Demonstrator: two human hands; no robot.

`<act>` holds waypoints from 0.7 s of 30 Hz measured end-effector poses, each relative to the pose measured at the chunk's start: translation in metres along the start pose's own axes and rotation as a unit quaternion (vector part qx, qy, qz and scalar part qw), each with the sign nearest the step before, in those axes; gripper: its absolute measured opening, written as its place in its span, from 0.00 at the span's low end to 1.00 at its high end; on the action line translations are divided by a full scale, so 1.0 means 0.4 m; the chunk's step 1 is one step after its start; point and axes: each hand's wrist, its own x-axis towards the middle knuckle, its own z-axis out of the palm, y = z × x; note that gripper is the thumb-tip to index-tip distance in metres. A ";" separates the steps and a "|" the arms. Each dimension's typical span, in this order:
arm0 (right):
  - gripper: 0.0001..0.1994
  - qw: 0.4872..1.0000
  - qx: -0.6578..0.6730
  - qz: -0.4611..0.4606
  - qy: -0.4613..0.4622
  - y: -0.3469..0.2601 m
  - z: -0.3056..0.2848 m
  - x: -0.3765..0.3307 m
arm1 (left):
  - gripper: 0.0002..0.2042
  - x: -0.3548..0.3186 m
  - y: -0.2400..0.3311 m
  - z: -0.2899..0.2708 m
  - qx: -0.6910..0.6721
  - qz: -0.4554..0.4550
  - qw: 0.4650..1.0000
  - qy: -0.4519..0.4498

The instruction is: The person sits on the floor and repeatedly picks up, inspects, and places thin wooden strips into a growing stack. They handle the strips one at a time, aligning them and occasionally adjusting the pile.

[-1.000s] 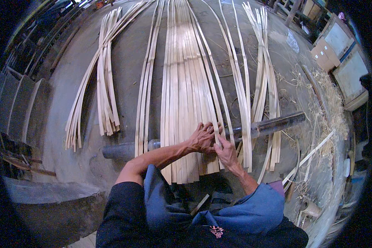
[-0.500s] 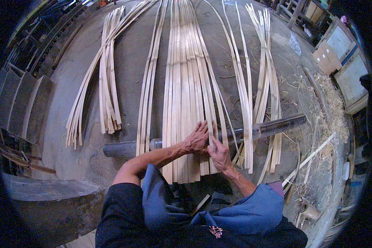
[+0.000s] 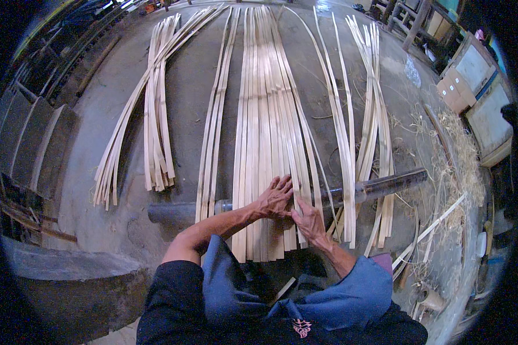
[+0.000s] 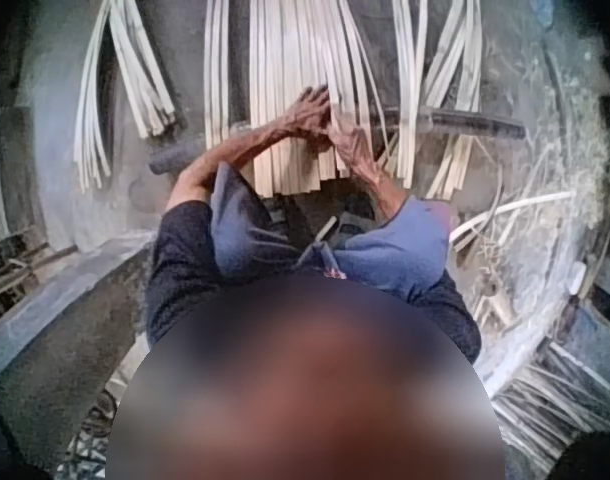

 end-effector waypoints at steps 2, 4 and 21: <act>0.20 0.999 -0.025 0.023 -0.017 0.002 0.001 -0.004 | 0.42 0.000 0.001 0.005 0.013 0.009 1.000 0.011; 0.21 0.998 -0.051 0.030 -0.015 0.008 0.000 0.003 | 0.43 0.002 0.004 0.010 0.004 -0.004 1.000 0.015; 0.22 0.995 0.007 0.014 0.097 -0.016 0.002 0.037 | 0.49 0.037 0.019 0.043 -0.054 -0.111 0.992 -0.014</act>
